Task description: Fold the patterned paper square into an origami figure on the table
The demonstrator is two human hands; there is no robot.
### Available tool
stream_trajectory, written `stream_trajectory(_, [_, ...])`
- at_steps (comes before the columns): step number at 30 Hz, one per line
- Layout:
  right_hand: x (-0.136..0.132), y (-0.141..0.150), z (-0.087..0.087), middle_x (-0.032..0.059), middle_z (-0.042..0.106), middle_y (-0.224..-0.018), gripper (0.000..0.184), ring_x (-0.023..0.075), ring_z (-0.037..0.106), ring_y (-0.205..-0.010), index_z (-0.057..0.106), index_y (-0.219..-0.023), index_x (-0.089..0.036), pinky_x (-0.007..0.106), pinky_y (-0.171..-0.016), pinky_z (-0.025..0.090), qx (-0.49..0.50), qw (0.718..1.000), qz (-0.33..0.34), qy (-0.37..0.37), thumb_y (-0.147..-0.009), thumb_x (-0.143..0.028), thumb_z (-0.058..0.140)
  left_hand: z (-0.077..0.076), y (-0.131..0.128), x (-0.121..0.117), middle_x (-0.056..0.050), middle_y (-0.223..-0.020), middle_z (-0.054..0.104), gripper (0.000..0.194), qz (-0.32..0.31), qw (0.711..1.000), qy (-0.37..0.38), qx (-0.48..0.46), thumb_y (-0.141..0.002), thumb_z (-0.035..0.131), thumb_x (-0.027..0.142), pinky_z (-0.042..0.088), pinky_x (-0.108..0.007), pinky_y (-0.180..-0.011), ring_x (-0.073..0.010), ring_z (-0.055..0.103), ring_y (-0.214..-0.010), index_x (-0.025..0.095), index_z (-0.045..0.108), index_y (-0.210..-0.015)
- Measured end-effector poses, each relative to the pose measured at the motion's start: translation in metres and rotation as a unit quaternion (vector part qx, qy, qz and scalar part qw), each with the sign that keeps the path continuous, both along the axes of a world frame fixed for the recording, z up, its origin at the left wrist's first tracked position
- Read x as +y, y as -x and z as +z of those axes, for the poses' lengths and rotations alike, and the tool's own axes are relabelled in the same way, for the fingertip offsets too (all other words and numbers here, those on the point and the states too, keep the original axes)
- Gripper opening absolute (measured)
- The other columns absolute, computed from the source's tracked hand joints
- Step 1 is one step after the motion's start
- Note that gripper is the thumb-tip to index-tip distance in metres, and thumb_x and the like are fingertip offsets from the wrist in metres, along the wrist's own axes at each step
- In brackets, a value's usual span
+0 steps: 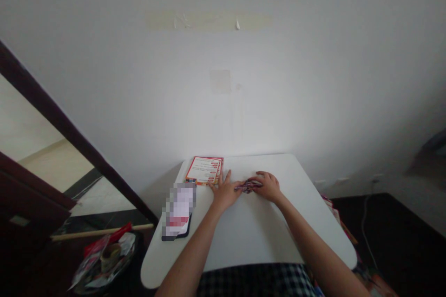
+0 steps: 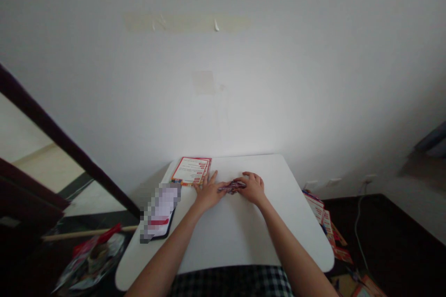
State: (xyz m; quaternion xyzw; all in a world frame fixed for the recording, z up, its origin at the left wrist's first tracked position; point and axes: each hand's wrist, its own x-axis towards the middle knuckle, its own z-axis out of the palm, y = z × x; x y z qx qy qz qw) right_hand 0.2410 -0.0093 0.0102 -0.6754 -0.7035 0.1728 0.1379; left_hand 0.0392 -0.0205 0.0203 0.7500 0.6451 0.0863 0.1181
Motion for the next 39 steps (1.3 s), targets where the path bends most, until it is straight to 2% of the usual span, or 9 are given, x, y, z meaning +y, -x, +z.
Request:
stream_trajectory(8, [0.0, 0.0, -0.002, -0.0087, 0.043, -0.147, 0.04, 0.0258, 0.031, -0.139, 0.061, -0.12, -0.054, 0.048, -0.116, 0.022, -0.006, 1.0, 0.0, 0.001, -0.082, -0.048, 0.066, 0.002, 0.002, 0.0, 0.008, -0.163, 0.021, 0.035, -0.005, 1.0, -0.007, 0.008, -0.088, 0.053, 0.055, 0.007, -0.084, -0.102, -0.0422, 0.009, -0.149, 0.059, 0.058, -0.122])
stream_trajectory(18, [0.003, -0.005, 0.002, -0.0093, 0.041, -0.148, 0.05, 0.026, 0.031, -0.139, 0.057, -0.124, -0.055, 0.049, -0.115, 0.023, -0.027, 0.999, 0.024, 0.022, -0.08, -0.034, 0.065, 0.001, 0.001, -0.003, 0.006, -0.163, 0.023, 0.036, 0.007, 1.0, -0.01, -0.003, -0.087, 0.054, 0.057, 0.008, -0.082, -0.103, -0.042, 0.011, -0.149, 0.057, 0.06, -0.122])
stream_trajectory(24, [0.001, -0.002, -0.003, -0.0075, 0.043, -0.147, 0.054, 0.0249, 0.034, -0.137, 0.05, -0.131, -0.056, 0.047, -0.115, 0.024, -0.026, 1.0, 0.016, -0.003, -0.083, -0.036, 0.063, 0.002, 0.002, -0.003, 0.007, -0.163, 0.024, 0.036, 0.004, 1.0, -0.012, -0.015, -0.086, 0.055, 0.057, 0.006, -0.082, -0.104, -0.0421, 0.01, -0.149, 0.058, 0.059, -0.122])
stream_trajectory(27, [-0.002, 0.0, -0.007, -0.0067, 0.041, -0.148, 0.054, 0.0254, 0.032, -0.138, 0.048, -0.132, -0.057, 0.048, -0.114, 0.024, -0.027, 0.999, 0.01, -0.024, -0.084, -0.036, 0.062, 0.001, 0.002, -0.004, 0.007, -0.162, 0.025, 0.037, 0.003, 0.999, -0.027, -0.019, -0.086, 0.057, 0.054, 0.005, -0.082, -0.104, -0.0414, 0.01, -0.149, 0.058, 0.058, -0.123])
stream_trajectory(33, [-0.007, 0.0, -0.008, -0.0076, 0.035, -0.151, 0.041, 0.0307, 0.023, -0.143, 0.059, -0.123, -0.054, 0.052, -0.115, 0.021, -0.026, 0.999, 0.014, -0.031, -0.086, -0.037, 0.06, -0.005, 0.002, -0.01, 0.004, -0.159, 0.033, 0.043, 0.022, 0.995, -0.085, -0.049, -0.083, 0.064, 0.049, 0.008, -0.08, -0.107, -0.0398, 0.014, -0.148, 0.053, 0.06, -0.125])
stream_trajectory(39, [-0.013, 0.002, -0.009, -0.0032, 0.038, -0.148, 0.035, 0.0324, 0.022, -0.143, 0.064, -0.12, -0.049, 0.051, -0.115, 0.024, -0.007, 0.997, -0.002, -0.071, -0.086, -0.044, 0.062, -0.005, 0.0, -0.015, 0.003, -0.154, 0.041, 0.037, 0.02, 0.988, -0.145, -0.055, -0.085, 0.063, 0.046, 0.009, -0.072, -0.113, -0.0362, 0.021, -0.146, 0.049, 0.064, -0.122])
